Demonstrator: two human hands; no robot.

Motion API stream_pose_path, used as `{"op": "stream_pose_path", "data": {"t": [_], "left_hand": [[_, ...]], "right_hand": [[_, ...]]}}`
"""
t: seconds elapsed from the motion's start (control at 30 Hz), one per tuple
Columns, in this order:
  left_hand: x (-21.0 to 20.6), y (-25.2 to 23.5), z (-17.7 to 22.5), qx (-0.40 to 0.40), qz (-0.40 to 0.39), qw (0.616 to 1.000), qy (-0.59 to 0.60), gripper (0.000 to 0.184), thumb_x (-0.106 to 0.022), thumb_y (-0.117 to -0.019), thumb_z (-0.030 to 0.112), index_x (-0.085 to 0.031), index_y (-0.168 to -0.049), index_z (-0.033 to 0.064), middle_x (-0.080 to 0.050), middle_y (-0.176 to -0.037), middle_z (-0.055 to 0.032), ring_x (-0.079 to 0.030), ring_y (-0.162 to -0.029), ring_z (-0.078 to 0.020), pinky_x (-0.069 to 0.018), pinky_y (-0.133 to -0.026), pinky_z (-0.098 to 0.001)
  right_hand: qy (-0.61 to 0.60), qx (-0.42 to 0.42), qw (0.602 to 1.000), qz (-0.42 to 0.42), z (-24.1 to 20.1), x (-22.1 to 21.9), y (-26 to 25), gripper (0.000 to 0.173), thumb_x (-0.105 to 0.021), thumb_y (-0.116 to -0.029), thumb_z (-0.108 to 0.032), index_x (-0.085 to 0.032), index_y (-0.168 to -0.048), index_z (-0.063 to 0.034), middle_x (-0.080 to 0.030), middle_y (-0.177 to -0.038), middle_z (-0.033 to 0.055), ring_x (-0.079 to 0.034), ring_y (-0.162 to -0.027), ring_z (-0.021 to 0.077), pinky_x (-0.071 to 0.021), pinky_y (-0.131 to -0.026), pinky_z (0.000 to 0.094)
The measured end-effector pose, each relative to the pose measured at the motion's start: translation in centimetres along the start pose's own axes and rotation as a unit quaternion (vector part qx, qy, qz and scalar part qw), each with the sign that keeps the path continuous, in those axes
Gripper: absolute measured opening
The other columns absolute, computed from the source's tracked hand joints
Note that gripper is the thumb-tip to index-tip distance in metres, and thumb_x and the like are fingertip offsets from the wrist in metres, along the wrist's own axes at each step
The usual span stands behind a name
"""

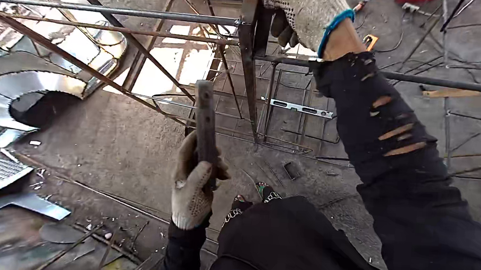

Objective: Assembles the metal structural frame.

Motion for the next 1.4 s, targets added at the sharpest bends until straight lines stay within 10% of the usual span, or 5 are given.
{"op": "stream_pose_path", "data": {"t": [0.13, 0.4, 1.07, 1.23, 1.4], "left_hand": [[-0.1, 0.5, -0.5, -0.032, 0.009, 0.99, -0.134, 0.061, -0.061, -0.0963, 0.015, -0.043, -0.153, 0.0041, -0.07, -0.105, -0.02, -0.072, -0.073, -0.0288, -0.0636, -0.057, -0.039], [-3.1, -0.6, 1.6, -0.27, 0.023, 0.874, -0.404, 0.051, -0.077, -0.0879, 0.013, -0.064, -0.137, 0.0149, -0.064, -0.125, -0.0101, -0.067, -0.104, -0.0199, -0.0625, -0.08, -0.0396], [-5.5, -2.9, 1.3, -0.29, 0.062, 0.841, -0.453, 0.048, -0.073, -0.0916, 0.019, -0.065, -0.138, 0.0197, -0.064, -0.127, -0.0087, -0.067, -0.106, -0.0192, -0.0611, -0.077, -0.0393], [-6.2, -2.9, 1.7, -0.304, 0.089, 0.824, -0.469, 0.034, -0.069, -0.0934, 0.016, -0.072, -0.127, 0.0175, -0.069, -0.12, -0.0094, -0.07, -0.103, -0.0198, -0.0628, -0.078, -0.0395], [-6.8, -2.7, 2.4, -0.291, 0.091, 0.81, -0.501, 0.036, -0.068, -0.0929, 0.021, -0.072, -0.128, 0.019, -0.069, -0.12, -0.0135, -0.072, -0.096, -0.0225, -0.0618, -0.07, -0.0415]], "right_hand": [[0.07, -0.048, 0.995, -0.05, 0.4, 0.1, 0.0, 0.036, -0.054, -0.1044, -0.047, -0.069, -0.097, -0.0145, -0.062, -0.064, -0.0059, -0.055, -0.047, 0.0038, -0.0474, -0.044, 0.021], [0.108, -0.013, 0.994, 0.017, -1.5, 0.6, 0.4, 0.031, -0.061, -0.1009, -0.044, -0.07, -0.092, -0.0165, -0.06, -0.065, -0.0052, -0.051, -0.046, 0.0046, -0.0465, -0.043, 0.0225], [0.084, -0.038, 0.995, 0.048, -1.4, 1.4, 0.6, 0.033, -0.066, -0.0965, -0.048, -0.072, -0.103, -0.0164, -0.067, -0.073, -0.0005, -0.053, -0.045, 0.0097, -0.047, -0.042, 0.0272], [0.139, 0.024, 0.989, 0.037, -2.8, 1.4, 0.9, 0.027, -0.07, -0.0942, -0.04, -0.076, -0.101, -0.0152, -0.073, -0.089, 0.0012, -0.069, -0.077, 0.012, -0.0593, -0.073, 0.0385], [0.11, -0.027, 0.994, 0.006, -2.0, 1.1, 0.5, 0.037, -0.064, -0.0977, -0.049, -0.074, -0.093, -0.0132, -0.063, -0.065, 0.002, -0.052, -0.046, 0.0116, -0.0467, -0.045, 0.0316]]}}
Point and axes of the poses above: each hand's wrist, its own y-axis away from the middle knuckle, its own x-axis out of the back of the hand, z = x × y, the point moved 10 cm from there along -y, towards the middle knuckle
